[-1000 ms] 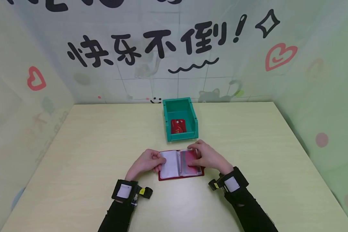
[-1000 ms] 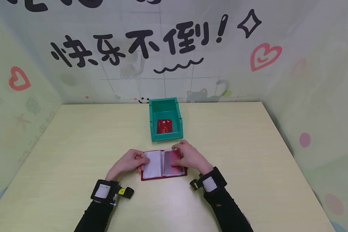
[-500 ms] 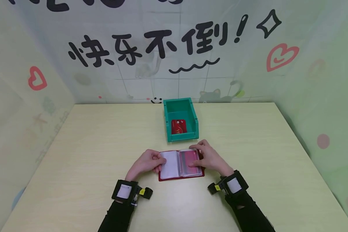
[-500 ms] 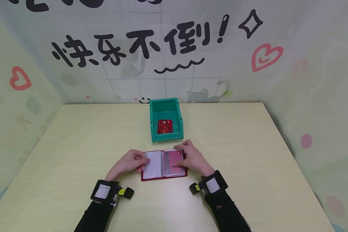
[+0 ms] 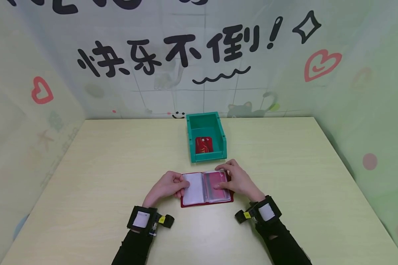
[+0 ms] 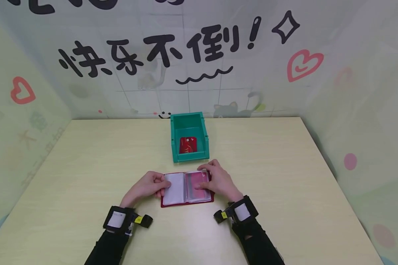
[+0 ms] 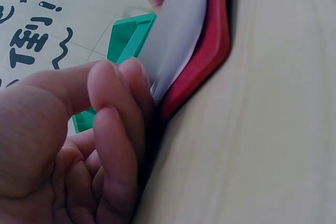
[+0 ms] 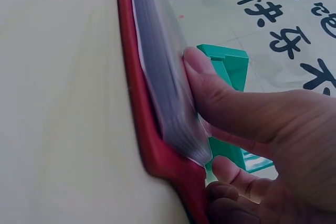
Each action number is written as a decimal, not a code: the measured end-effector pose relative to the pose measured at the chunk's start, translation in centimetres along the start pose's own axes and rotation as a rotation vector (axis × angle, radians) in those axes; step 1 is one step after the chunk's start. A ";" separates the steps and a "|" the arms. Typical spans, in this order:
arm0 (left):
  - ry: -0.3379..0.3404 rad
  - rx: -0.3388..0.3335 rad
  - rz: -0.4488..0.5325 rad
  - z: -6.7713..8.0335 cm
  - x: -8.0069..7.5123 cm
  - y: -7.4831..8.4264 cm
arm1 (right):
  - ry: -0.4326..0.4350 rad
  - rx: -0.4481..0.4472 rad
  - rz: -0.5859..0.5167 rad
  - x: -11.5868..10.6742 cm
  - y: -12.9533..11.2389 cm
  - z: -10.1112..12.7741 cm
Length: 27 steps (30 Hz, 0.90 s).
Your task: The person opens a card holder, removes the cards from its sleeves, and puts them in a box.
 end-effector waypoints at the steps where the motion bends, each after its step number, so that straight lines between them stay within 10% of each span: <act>1: 0.000 0.001 0.000 0.0 0.0 0.0 | 0.005 -0.006 0.005 0.0 0.0 0.0; 27: -0.018 0.012 0.010 0.1 0.0 0.0 | 0.204 0.140 -0.045 0.5 -0.2 -0.6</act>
Point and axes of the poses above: each hand's wrist, its own z-axis away from the middle knuckle, its own x-axis out of the palm, y = z × x, the point moved 3 cm from there along -z, towards the middle knuckle, and after that the axes turned 6 degrees about -x, right-handed, at the moved point
